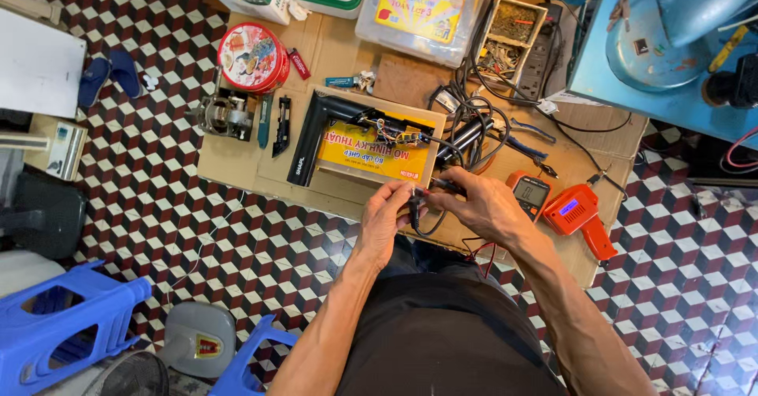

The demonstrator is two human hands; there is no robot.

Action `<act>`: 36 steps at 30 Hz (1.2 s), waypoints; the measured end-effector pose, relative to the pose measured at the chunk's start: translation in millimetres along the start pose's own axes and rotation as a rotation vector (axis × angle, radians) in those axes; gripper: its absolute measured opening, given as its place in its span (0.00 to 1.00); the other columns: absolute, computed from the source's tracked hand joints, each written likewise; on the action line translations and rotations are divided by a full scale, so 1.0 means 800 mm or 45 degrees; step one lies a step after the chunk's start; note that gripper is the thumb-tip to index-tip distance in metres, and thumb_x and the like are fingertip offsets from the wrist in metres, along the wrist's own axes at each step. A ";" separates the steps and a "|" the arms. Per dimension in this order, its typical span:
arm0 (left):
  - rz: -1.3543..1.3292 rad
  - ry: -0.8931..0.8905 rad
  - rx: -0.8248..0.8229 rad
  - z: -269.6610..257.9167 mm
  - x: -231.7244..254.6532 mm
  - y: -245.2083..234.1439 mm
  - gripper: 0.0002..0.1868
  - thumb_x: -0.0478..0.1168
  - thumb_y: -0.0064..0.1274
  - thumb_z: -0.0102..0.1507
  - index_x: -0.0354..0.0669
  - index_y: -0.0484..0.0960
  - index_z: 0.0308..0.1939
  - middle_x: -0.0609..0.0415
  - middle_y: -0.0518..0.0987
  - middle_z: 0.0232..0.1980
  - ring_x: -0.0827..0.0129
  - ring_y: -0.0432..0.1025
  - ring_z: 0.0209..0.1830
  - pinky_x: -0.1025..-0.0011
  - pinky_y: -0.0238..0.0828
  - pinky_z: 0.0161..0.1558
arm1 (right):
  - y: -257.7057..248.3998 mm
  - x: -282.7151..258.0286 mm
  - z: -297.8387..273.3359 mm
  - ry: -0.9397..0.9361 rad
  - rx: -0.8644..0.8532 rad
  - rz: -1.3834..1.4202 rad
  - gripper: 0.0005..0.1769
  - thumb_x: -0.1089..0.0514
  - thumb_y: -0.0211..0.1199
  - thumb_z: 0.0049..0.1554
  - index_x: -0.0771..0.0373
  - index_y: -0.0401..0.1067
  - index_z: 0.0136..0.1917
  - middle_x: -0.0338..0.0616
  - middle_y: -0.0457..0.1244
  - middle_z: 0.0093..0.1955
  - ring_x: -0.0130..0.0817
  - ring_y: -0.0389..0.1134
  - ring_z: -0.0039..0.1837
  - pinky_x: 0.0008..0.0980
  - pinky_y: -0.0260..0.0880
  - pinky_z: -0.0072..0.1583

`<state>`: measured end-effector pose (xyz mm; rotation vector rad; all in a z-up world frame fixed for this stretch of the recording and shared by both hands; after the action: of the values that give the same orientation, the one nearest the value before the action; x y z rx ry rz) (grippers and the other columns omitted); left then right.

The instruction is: The person uses multimeter probes to test a small circuit board with LEDs. They then use a flashlight to illuminate the board and observe the LEDs lighting up. The person continues to manipulate the board and flashlight to inspect the circuit.

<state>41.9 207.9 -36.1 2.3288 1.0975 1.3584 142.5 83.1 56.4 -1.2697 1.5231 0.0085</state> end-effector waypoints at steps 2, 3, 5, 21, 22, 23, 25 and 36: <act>-0.033 -0.006 0.006 -0.003 -0.003 0.001 0.14 0.44 0.52 0.69 0.37 0.78 0.50 0.51 0.82 0.44 0.70 0.76 0.41 0.71 0.77 0.45 | 0.005 0.002 -0.001 0.040 -0.014 0.014 0.21 0.45 0.64 0.57 0.56 0.76 0.59 0.50 0.72 0.42 0.40 0.74 0.43 0.39 0.72 0.46; -0.088 0.006 0.012 -0.004 -0.003 0.001 0.14 0.45 0.52 0.69 0.38 0.78 0.50 0.52 0.82 0.44 0.70 0.76 0.41 0.71 0.78 0.45 | 0.008 0.007 -0.003 0.100 -0.024 0.005 0.20 0.46 0.63 0.58 0.55 0.77 0.60 0.50 0.71 0.40 0.39 0.73 0.41 0.38 0.71 0.45; -0.199 0.032 0.013 -0.004 -0.006 0.002 0.15 0.47 0.53 0.67 0.41 0.78 0.50 0.55 0.81 0.44 0.72 0.76 0.41 0.71 0.78 0.45 | 0.011 0.012 -0.007 0.124 -0.006 0.081 0.19 0.47 0.63 0.58 0.55 0.77 0.60 0.47 0.70 0.38 0.35 0.69 0.39 0.36 0.69 0.42; -0.104 0.109 0.046 -0.028 -0.014 0.004 0.16 0.50 0.53 0.69 0.43 0.82 0.50 0.60 0.81 0.44 0.81 0.73 0.43 0.77 0.72 0.45 | 0.045 0.014 -0.029 0.004 -0.015 0.339 0.21 0.49 0.63 0.59 0.53 0.75 0.65 0.34 0.73 0.47 0.22 0.69 0.47 0.27 0.70 0.49; -0.097 0.114 0.037 -0.031 -0.014 0.002 0.15 0.49 0.54 0.68 0.43 0.82 0.50 0.60 0.81 0.44 0.80 0.74 0.43 0.77 0.72 0.46 | 0.047 0.015 -0.029 -0.019 -0.022 0.361 0.22 0.49 0.63 0.59 0.54 0.75 0.66 0.35 0.73 0.47 0.22 0.69 0.48 0.27 0.70 0.50; -0.089 0.118 0.028 -0.032 -0.014 0.000 0.14 0.49 0.54 0.68 0.43 0.82 0.50 0.60 0.81 0.44 0.80 0.74 0.44 0.77 0.72 0.46 | 0.050 0.019 -0.029 -0.005 -0.038 0.381 0.22 0.50 0.63 0.59 0.55 0.75 0.66 0.36 0.73 0.47 0.24 0.69 0.47 0.28 0.70 0.50; -0.058 0.146 0.024 -0.032 -0.011 -0.005 0.15 0.48 0.54 0.68 0.42 0.82 0.50 0.59 0.82 0.45 0.78 0.74 0.43 0.76 0.72 0.45 | 0.058 0.025 -0.027 0.024 -0.068 0.421 0.23 0.50 0.64 0.59 0.58 0.76 0.66 0.40 0.72 0.46 0.26 0.69 0.46 0.30 0.71 0.49; -0.116 0.322 0.280 -0.038 0.028 -0.043 0.18 0.49 0.53 0.68 0.38 0.82 0.51 0.60 0.81 0.44 0.78 0.73 0.41 0.75 0.73 0.44 | -0.009 0.009 0.036 -0.157 0.560 -0.095 0.19 0.52 0.66 0.60 0.68 0.73 0.59 0.54 0.66 0.54 0.44 0.69 0.52 0.40 0.68 0.53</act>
<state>6.4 242.5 -23.4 2.2623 1.4763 1.6029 168.6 92.4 44.1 -0.9522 1.2821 -0.2773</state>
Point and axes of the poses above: each hand's wrist, its own z-axis towards the middle knuckle, its own y-axis out of the palm, x = y × z, the point moved 9 cm from there along z, towards the middle knuckle
